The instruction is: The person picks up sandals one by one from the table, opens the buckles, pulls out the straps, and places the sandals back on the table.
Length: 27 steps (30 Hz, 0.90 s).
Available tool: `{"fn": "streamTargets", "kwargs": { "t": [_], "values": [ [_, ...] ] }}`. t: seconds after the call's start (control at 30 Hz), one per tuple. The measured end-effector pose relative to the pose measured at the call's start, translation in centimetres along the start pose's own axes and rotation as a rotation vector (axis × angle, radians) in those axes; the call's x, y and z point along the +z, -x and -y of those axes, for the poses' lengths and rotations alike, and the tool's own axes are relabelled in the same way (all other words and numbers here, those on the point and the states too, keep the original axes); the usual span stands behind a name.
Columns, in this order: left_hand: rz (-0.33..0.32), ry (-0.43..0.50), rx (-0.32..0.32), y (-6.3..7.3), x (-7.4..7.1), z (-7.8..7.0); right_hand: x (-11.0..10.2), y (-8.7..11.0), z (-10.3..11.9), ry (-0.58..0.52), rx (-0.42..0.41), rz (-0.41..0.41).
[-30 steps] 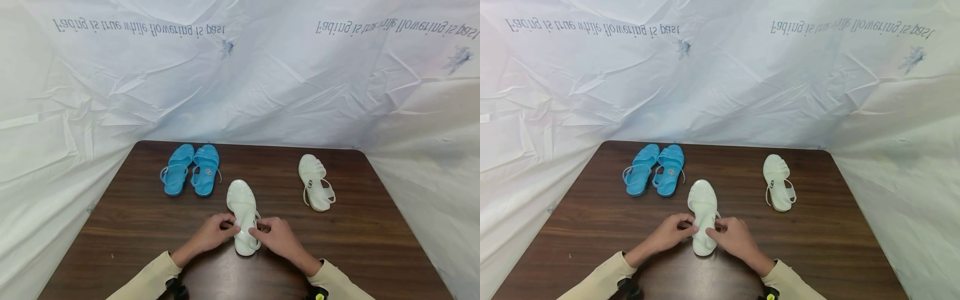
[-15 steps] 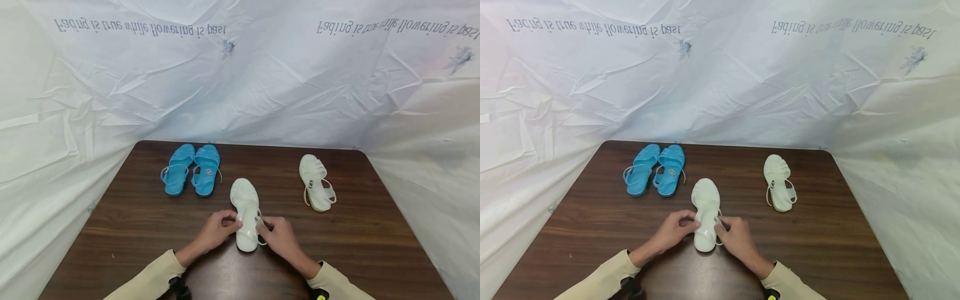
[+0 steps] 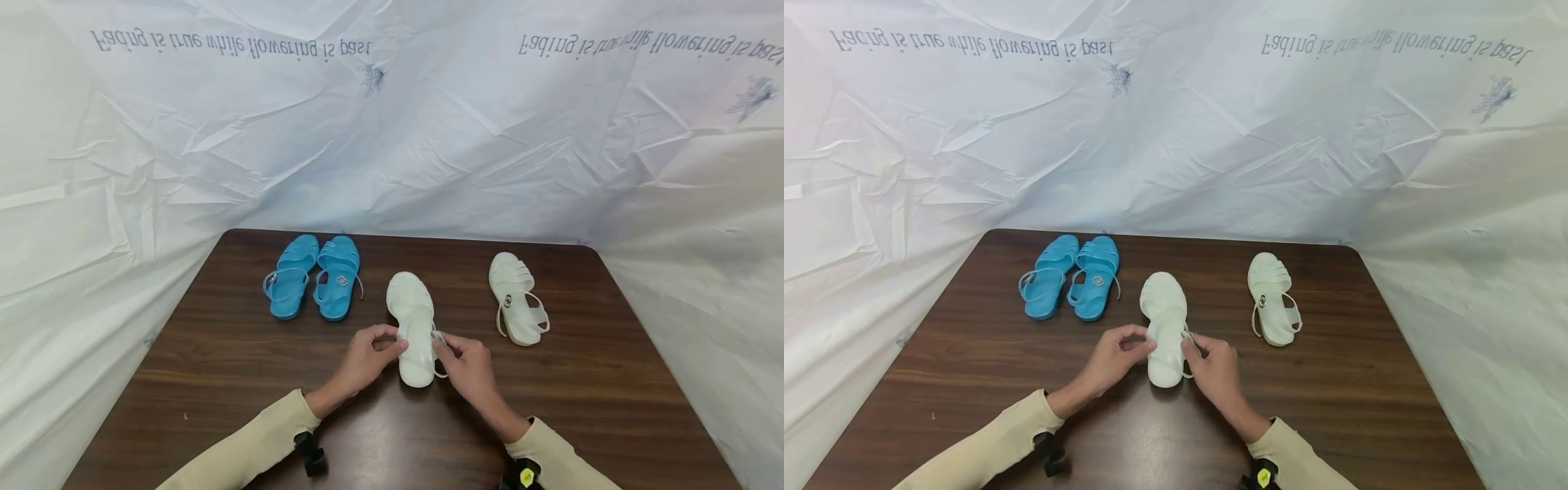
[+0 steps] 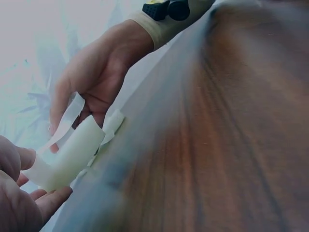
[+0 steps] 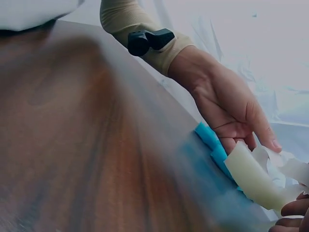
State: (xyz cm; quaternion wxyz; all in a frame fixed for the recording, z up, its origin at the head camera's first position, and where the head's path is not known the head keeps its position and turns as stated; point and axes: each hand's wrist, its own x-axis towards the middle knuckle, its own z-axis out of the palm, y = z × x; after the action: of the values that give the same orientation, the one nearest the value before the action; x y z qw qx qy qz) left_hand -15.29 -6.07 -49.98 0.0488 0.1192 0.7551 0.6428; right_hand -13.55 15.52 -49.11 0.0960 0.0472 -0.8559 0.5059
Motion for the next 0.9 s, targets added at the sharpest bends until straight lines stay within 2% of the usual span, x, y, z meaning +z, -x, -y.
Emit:
{"fn": "streamTargets", "kwargs": {
  "t": [0.2, 0.4, 0.63, 0.8, 0.9],
  "values": [
    [-0.009, 0.072, 0.032, -1.4, 1.0, -0.6, -1.2, -1.1, 0.2, -0.01, -0.006, -0.055],
    [-0.009, 0.133, 0.071, -3.4, 2.1, -2.2, -3.4, -2.5, 1.4, -0.056, -0.013, -0.11],
    [0.01, 0.137, 0.106, -6.1, 3.8, -4.2, -5.9, -4.7, 1.2, 0.048, -0.083, -0.221],
    [0.007, 0.106, 0.138, -8.4, 5.6, -5.6, -7.9, -6.3, 1.3, 0.142, -0.128, -0.337],
    [0.017, 0.083, 0.159, -9.7, 6.7, -6.3, -9.4, -7.0, 1.3, 0.179, -0.125, -0.376]
  ]
}}
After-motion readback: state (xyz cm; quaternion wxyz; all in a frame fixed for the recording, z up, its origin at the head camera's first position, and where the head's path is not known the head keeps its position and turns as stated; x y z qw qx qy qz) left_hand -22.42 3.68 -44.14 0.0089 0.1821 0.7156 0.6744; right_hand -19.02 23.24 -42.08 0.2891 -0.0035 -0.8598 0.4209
